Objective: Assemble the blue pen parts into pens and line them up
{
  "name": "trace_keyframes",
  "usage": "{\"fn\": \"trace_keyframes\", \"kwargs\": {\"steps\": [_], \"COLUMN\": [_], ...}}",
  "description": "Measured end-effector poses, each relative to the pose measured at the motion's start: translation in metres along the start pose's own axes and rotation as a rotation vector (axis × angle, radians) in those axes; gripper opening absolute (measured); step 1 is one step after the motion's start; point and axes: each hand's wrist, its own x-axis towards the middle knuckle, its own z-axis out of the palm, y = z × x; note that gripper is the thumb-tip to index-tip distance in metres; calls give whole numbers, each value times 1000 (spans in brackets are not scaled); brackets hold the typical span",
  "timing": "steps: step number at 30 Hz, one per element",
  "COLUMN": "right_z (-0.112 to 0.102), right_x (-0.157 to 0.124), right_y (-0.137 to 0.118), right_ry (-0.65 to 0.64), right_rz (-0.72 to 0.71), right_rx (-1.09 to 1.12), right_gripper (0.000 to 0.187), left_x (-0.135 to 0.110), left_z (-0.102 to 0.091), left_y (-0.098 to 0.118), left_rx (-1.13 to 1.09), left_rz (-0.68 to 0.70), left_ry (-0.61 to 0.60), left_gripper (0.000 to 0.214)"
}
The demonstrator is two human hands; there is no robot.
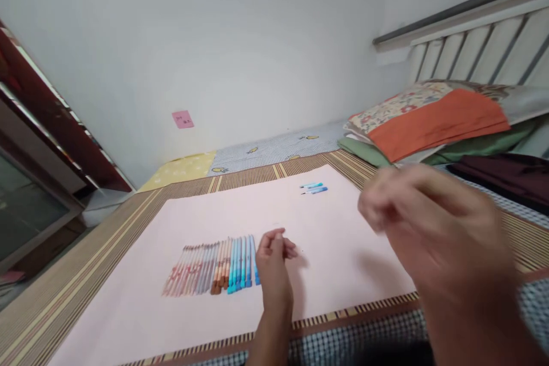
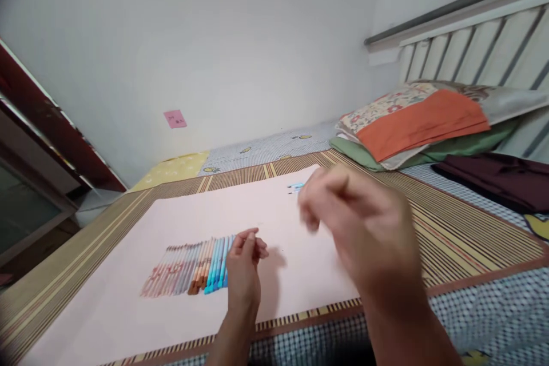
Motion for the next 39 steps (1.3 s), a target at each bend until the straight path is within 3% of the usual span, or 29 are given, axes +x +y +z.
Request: {"fn": "trace_keyframes", "kwargs": {"steps": [2, 5, 7, 9, 11, 14, 22, 30, 39], "right_z": [14, 4, -10, -19, -21, -15, -12, -19, -15], "right_x": [60, 107, 118, 122, 125, 130, 138, 133, 106], "right_y": [27, 111, 171, 218, 250, 278, 305, 291, 278], "right_ry": [86, 12, -215, -314, -397, -511, -682, -765, -711], "right_rz": [17, 126, 166, 192, 211, 222, 220, 222, 221], "right_rx": [-92, -488, -922, -1036, -1119, -1224, -1364, -1276, -1240], "right_gripper": [21, 19, 21, 21, 24, 30, 24, 21, 16], "left_x": [29, 48, 55, 62, 70, 77, 77, 78, 80], "left_z": [22, 33, 32, 30, 29, 30, 31, 29, 30], "left_y": [-12, -22, -27, -31, -33, -34, -35, -40, -33], "left_rx": [-47, -110, -142, -162, -156, -113, -35, -59, -98], "left_rz": [-18, -64, -102, -133, -141, -110, -114, -125, -140], "left_ry": [2, 23, 35, 37, 23, 5, -5, 10, 40], "left_gripper": [39, 37, 36, 34, 33, 32, 29, 31, 31]}}
